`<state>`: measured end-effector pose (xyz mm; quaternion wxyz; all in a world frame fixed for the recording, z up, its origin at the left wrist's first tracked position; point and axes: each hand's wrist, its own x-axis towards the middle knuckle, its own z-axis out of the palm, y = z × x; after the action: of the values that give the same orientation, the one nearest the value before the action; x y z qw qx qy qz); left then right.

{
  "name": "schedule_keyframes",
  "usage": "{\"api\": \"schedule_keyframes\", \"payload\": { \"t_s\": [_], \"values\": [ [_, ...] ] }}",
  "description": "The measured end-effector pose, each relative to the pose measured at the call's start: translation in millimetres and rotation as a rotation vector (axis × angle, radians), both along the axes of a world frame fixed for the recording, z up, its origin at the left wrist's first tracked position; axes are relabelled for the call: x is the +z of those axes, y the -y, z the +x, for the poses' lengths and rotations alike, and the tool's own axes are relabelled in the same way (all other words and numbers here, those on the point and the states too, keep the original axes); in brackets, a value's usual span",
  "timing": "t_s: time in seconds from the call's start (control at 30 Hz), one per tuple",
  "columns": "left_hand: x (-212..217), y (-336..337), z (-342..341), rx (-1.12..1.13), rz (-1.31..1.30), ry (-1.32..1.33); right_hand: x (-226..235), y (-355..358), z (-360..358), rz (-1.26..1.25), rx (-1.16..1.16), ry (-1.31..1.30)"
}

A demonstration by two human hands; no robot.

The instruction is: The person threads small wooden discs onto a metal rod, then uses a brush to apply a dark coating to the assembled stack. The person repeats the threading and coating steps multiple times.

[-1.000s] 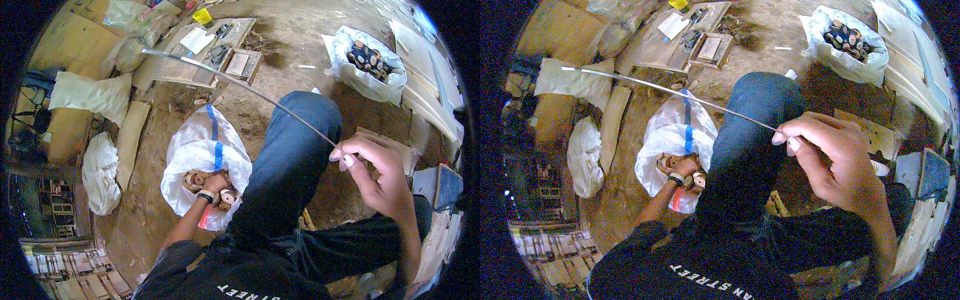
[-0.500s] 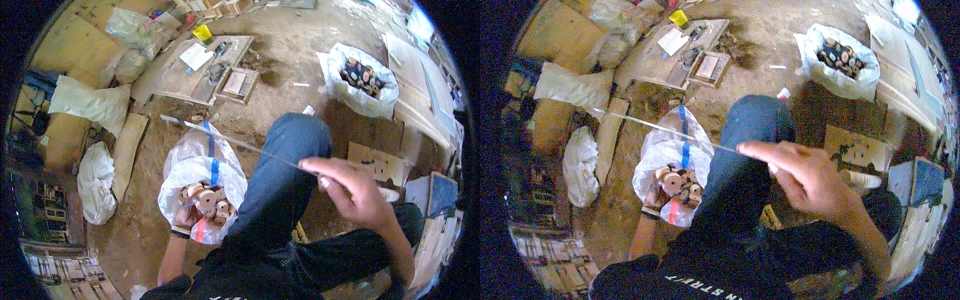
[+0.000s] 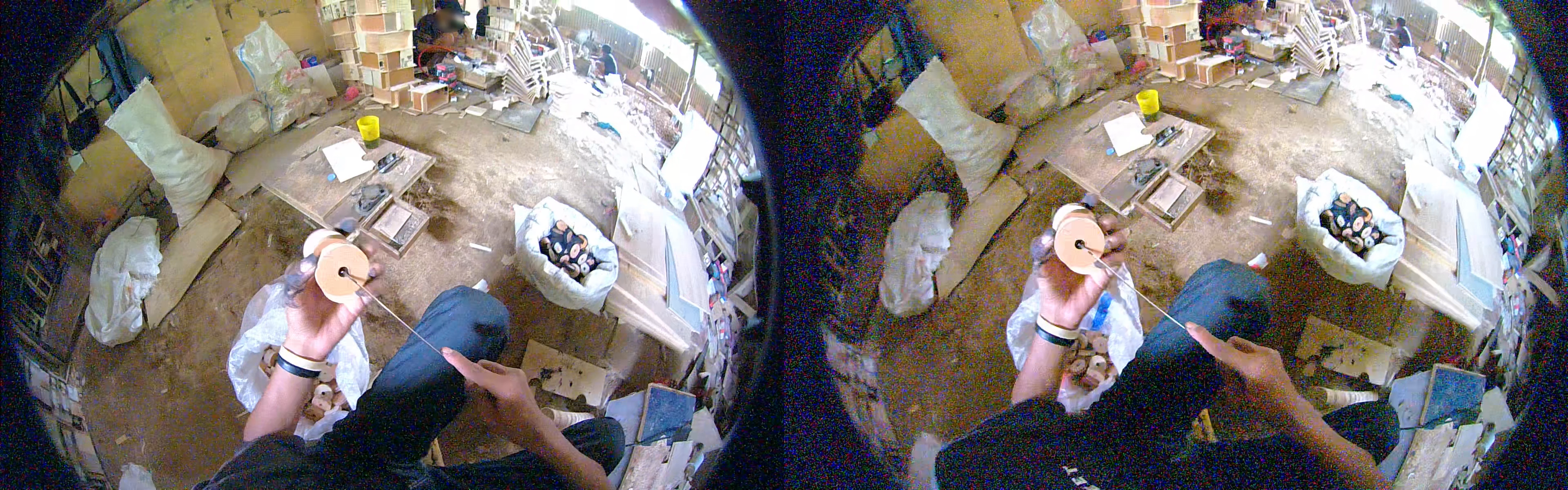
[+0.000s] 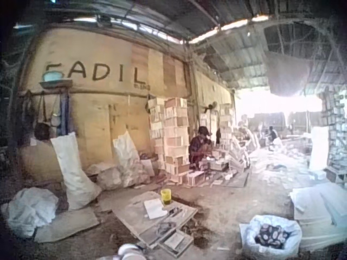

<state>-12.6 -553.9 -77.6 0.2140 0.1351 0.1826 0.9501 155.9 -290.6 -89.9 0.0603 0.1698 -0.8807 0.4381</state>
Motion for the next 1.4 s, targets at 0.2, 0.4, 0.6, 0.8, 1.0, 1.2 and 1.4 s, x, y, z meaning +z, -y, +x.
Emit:
{"api": "schedule_keyframes", "payload": {
  "t_s": [0.2,0.4,0.6,0.8,1.0,1.2,1.4],
  "values": [
    [29,14,1,0.379,-0.627,-0.485,3,3,3,0.069,0.032,-0.088],
    [51,5,0,0.476,-0.704,-0.524,0,8,10,0.083,0.060,-0.002],
    [37,-22,-1,0.584,-0.183,-0.023,-9,7,12,0.186,0.047,0.034],
    [37,-34,4,0.511,-0.101,-0.035,-8,0,15,0.132,-0.001,-0.045],
    [34,-43,4,0.531,-0.233,-0.028,-5,1,9,0.079,0.022,-0.096],
    [27,-51,-7,0.577,-0.078,-0.084,-1,-1,8,0.087,-0.006,-0.175],
    [24,-55,-2,0.638,0.070,-0.133,6,-1,7,0.110,-0.008,-0.186]
  ]
}}
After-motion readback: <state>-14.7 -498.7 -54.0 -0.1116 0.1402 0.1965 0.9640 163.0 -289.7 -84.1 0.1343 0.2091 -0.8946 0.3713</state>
